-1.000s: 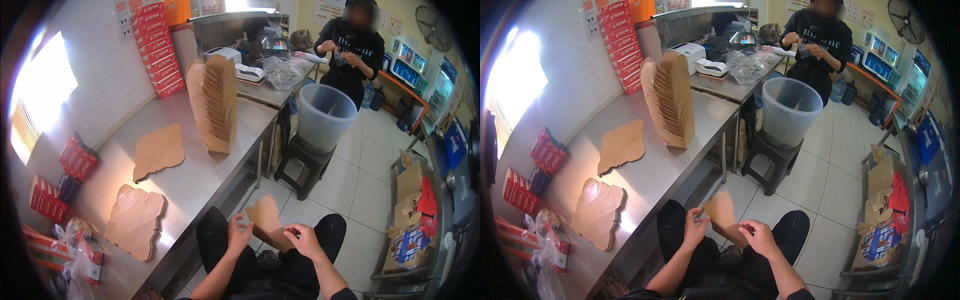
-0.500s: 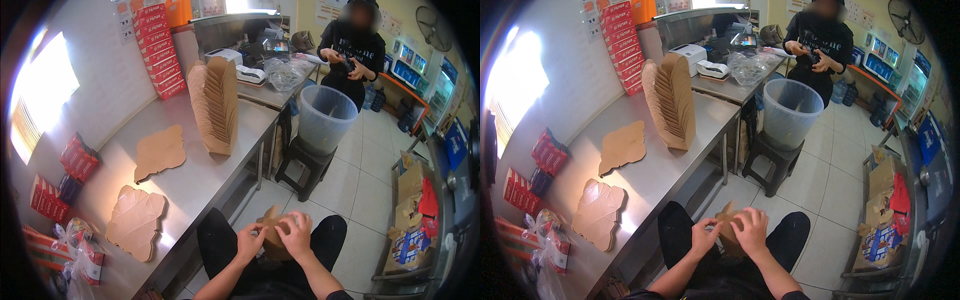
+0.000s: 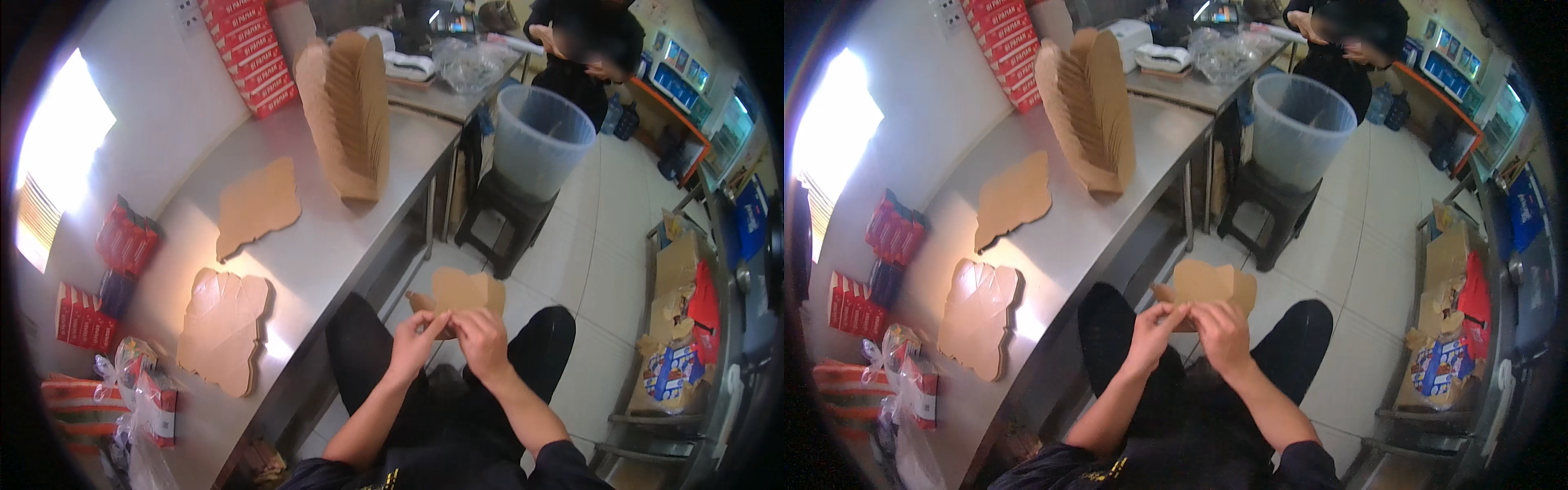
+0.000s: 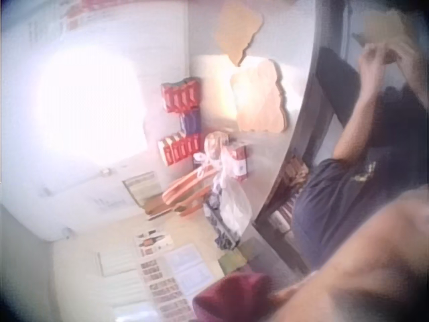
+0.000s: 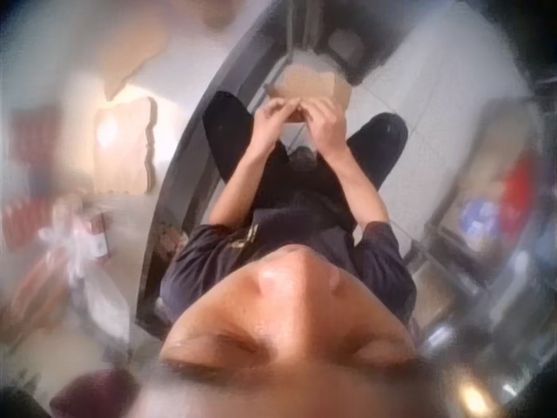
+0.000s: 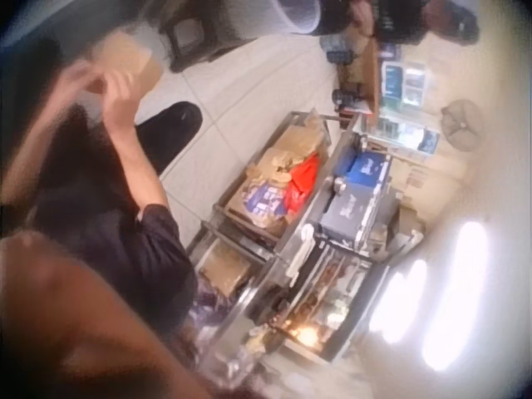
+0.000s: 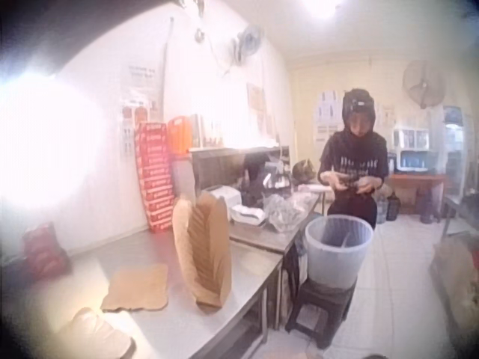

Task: The person sits on the floor and repeatedly folds flat cardboard pieces into tray shapes by hand. They stack the finished trays on their lap and periodically place the stack onto a nearby metal table.

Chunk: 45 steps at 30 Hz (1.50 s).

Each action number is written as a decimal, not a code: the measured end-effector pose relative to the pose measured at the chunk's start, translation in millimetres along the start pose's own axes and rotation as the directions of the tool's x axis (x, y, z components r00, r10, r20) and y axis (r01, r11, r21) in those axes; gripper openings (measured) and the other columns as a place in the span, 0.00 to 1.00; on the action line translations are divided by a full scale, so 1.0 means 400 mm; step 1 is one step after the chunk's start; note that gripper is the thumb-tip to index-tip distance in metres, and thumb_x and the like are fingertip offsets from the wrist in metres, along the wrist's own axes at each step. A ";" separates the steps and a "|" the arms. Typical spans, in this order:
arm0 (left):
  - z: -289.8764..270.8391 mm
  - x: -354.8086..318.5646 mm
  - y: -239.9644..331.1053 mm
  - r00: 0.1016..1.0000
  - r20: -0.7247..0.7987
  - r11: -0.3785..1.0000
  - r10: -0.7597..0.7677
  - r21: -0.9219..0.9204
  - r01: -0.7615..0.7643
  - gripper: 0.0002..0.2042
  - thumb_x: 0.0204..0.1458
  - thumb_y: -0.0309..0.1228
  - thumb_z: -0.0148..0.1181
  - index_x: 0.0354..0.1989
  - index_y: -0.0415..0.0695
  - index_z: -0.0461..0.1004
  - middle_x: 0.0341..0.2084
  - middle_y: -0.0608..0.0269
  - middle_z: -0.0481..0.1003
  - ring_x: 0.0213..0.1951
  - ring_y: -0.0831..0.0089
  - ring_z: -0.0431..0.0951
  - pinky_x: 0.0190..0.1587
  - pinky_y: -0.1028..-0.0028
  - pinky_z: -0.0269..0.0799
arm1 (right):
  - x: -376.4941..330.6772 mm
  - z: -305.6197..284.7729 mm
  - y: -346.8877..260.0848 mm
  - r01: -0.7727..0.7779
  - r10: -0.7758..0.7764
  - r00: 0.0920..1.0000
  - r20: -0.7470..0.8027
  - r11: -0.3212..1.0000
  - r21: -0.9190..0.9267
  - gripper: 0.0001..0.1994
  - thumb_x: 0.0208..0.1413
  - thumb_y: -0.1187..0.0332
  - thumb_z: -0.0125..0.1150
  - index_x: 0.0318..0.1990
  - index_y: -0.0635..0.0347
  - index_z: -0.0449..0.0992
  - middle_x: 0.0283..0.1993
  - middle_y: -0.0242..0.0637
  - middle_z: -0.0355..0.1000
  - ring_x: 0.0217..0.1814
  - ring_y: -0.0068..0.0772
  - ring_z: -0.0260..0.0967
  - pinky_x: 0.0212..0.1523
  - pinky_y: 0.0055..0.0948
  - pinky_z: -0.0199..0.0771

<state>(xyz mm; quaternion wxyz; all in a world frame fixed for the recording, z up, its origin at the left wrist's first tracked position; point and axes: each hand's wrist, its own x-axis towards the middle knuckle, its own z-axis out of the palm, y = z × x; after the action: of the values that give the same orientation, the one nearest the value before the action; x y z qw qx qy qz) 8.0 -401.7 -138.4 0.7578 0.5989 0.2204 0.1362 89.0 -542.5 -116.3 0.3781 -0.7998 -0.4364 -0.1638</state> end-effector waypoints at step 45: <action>-0.014 -0.016 0.011 0.968 0.223 0.917 -0.119 -0.348 0.193 0.19 0.71 0.38 0.55 0.60 0.34 0.73 0.52 0.57 0.80 0.53 0.70 0.81 0.56 0.67 0.75 | 0.013 0.017 0.091 -0.492 0.480 0.802 0.356 0.191 0.850 0.10 0.55 0.75 0.77 0.34 0.61 0.78 0.49 0.45 0.81 0.51 0.27 0.78 0.56 0.29 0.77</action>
<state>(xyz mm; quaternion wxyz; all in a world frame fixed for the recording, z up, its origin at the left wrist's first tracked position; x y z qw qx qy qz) -0.2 -398.9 -134.1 0.8828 0.4375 0.1621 0.0538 121.5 -546.6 -134.7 0.7831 -0.5464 -0.1776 0.2381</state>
